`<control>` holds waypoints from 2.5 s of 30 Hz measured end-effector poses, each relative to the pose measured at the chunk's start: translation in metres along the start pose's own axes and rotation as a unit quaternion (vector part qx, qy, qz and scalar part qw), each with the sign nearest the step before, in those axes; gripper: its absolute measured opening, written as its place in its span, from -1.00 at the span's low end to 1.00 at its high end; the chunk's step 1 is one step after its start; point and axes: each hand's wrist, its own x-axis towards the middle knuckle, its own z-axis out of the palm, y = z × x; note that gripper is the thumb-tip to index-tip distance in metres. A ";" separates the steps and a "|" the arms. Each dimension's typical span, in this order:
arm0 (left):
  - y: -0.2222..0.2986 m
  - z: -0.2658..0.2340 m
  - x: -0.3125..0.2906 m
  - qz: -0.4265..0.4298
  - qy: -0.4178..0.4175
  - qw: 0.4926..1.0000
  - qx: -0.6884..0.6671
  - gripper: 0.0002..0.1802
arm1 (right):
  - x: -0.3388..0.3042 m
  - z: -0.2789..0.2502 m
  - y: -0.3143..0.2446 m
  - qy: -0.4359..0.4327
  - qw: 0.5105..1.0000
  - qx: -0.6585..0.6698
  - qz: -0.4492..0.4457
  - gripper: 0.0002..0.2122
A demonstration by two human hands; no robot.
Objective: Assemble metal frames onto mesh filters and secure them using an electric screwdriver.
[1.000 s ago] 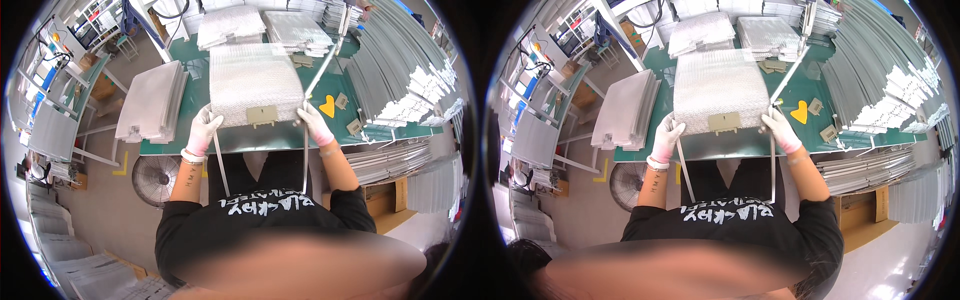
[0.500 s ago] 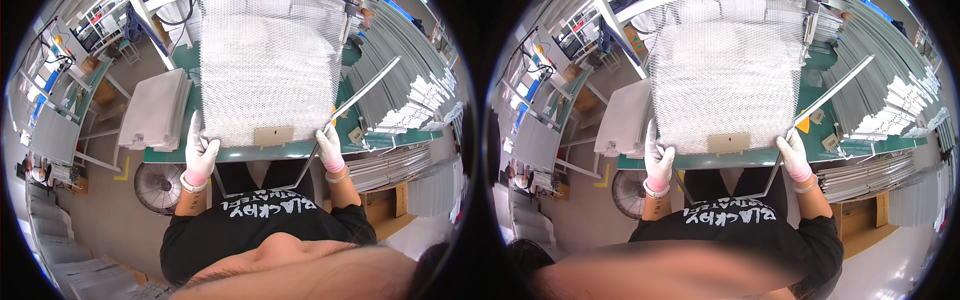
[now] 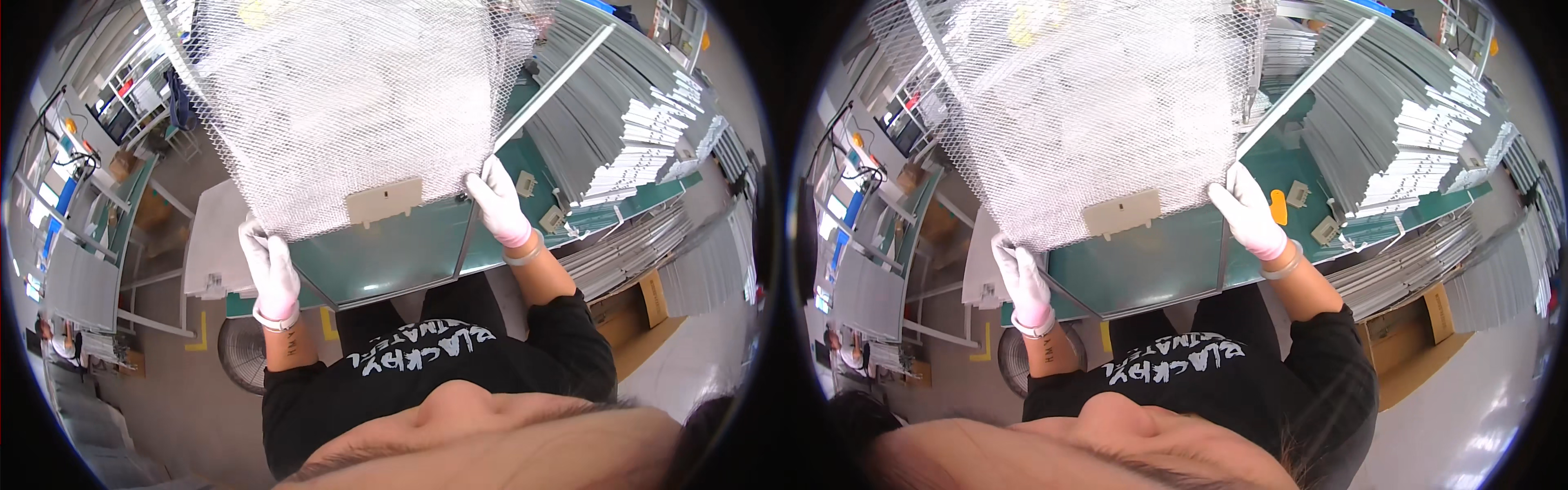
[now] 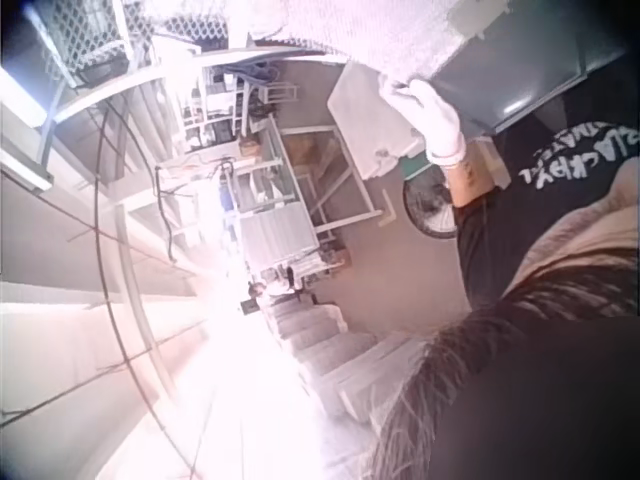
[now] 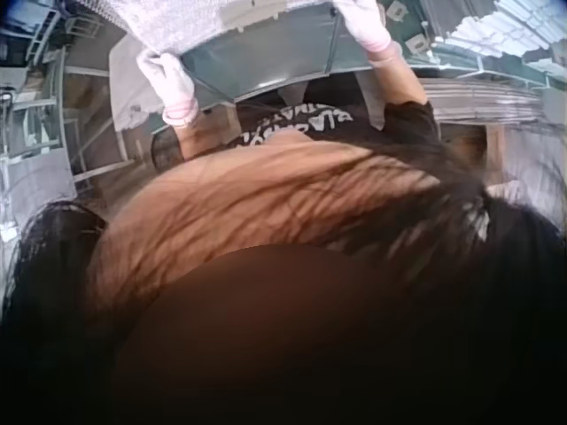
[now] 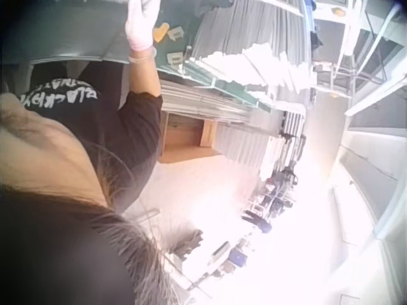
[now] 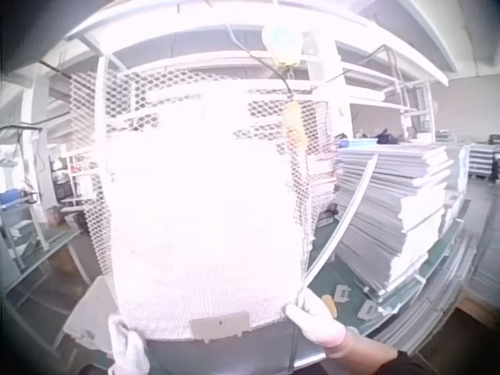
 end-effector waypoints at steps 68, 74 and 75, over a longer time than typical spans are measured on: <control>-0.043 0.012 0.033 -0.072 -0.099 0.992 0.008 -0.82 | 0.036 -0.032 -0.018 0.060 0.973 -0.222 -0.018 -0.71; -0.031 0.013 0.006 0.066 -0.336 0.907 -0.243 -0.73 | -0.005 -0.025 -0.022 -0.043 0.988 -0.060 -0.133 -0.71; -0.034 0.004 -0.007 -0.024 -0.381 0.883 -0.273 -0.68 | -0.016 -0.026 -0.025 -0.084 0.982 -0.083 -0.149 -0.68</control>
